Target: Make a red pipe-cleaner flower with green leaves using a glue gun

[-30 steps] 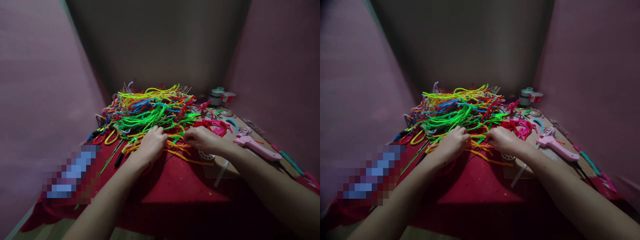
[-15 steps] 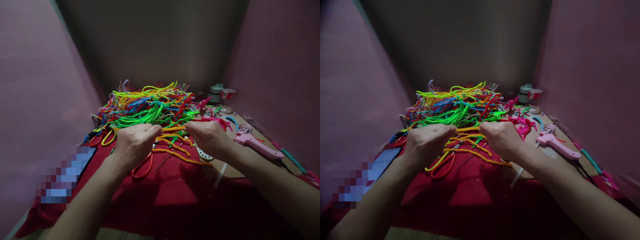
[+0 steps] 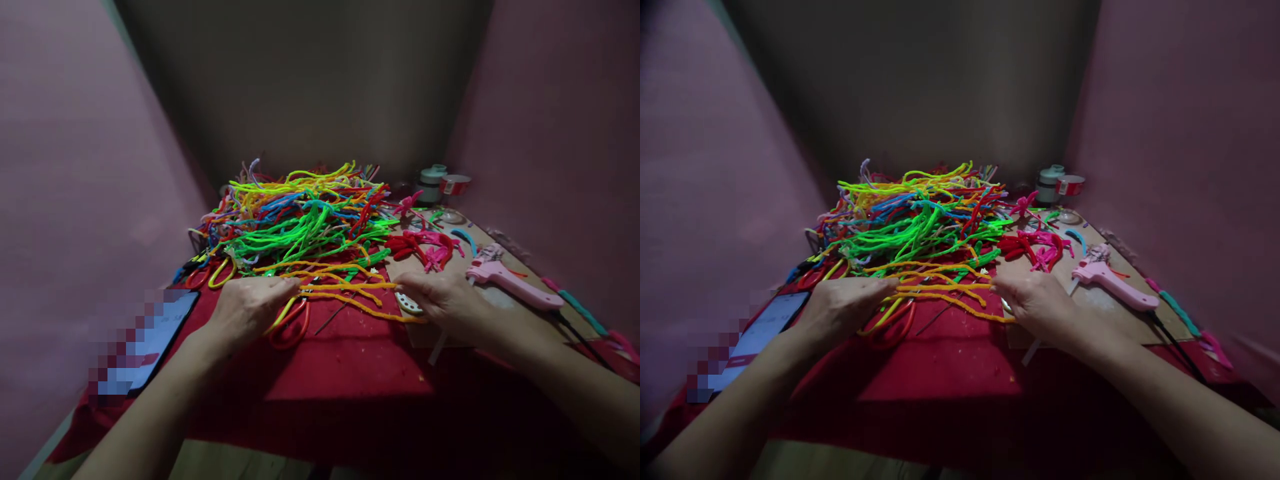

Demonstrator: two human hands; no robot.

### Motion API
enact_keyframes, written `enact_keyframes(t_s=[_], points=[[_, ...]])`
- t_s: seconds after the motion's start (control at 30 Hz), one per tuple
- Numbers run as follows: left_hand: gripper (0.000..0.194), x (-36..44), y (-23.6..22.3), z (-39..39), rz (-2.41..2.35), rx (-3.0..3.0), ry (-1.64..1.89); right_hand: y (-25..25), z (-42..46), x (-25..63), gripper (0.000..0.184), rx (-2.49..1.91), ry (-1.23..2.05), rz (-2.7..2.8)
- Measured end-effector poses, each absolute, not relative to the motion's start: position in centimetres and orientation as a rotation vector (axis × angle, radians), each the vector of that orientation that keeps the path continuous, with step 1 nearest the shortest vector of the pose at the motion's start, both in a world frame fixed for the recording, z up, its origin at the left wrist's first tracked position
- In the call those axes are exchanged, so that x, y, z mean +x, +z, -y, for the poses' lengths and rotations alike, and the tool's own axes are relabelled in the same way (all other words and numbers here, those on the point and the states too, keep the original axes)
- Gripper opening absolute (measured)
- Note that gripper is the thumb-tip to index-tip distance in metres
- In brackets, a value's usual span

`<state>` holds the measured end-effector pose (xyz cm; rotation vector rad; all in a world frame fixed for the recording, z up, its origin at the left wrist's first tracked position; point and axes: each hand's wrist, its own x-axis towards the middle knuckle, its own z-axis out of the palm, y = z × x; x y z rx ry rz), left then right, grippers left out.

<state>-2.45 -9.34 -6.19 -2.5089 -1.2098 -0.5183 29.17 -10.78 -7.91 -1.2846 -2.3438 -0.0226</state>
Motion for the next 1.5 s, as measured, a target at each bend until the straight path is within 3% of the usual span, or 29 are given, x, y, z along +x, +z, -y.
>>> enact_keyframes(t_s=[0.13,0.33,0.57,0.73,0.87,0.97,1.37,1.5], points=[[0.023,-2.4,-6.3,9.5,1.150,-2.456,-0.401,-8.3,11.5,29.5,0.027,-1.342,-0.055,2.372],[0.025,-2.8,-5.5,9.8,1.137,-2.436,-0.504,-7.3,11.3,29.6,0.027,-1.283,0.335,2.319],[0.023,-3.5,-5.9,9.8,1.097,-2.311,-0.308,-8.1,10.5,29.9,0.029,-1.438,-0.152,2.441],[0.025,-4.0,-6.1,9.8,1.263,-2.445,-0.334,-8.3,11.4,30.3,0.025,-1.479,0.112,2.412],[0.015,-4.0,-6.2,9.7,1.315,-2.494,-0.081,-8.2,12.1,29.4,0.018,-1.552,-0.067,2.550],[0.015,-3.9,-6.2,9.5,1.277,-2.546,-0.018,-8.5,12.2,28.4,0.023,-1.585,-0.165,2.607],[0.020,0.7,-5.6,7.5,1.319,-2.421,-0.218,-7.1,11.4,27.4,0.035,-1.646,-0.346,2.527],[0.016,2.1,-6.7,5.4,1.392,-2.383,-0.186,-5.9,9.4,26.1,0.029,-1.544,-0.197,2.443]])
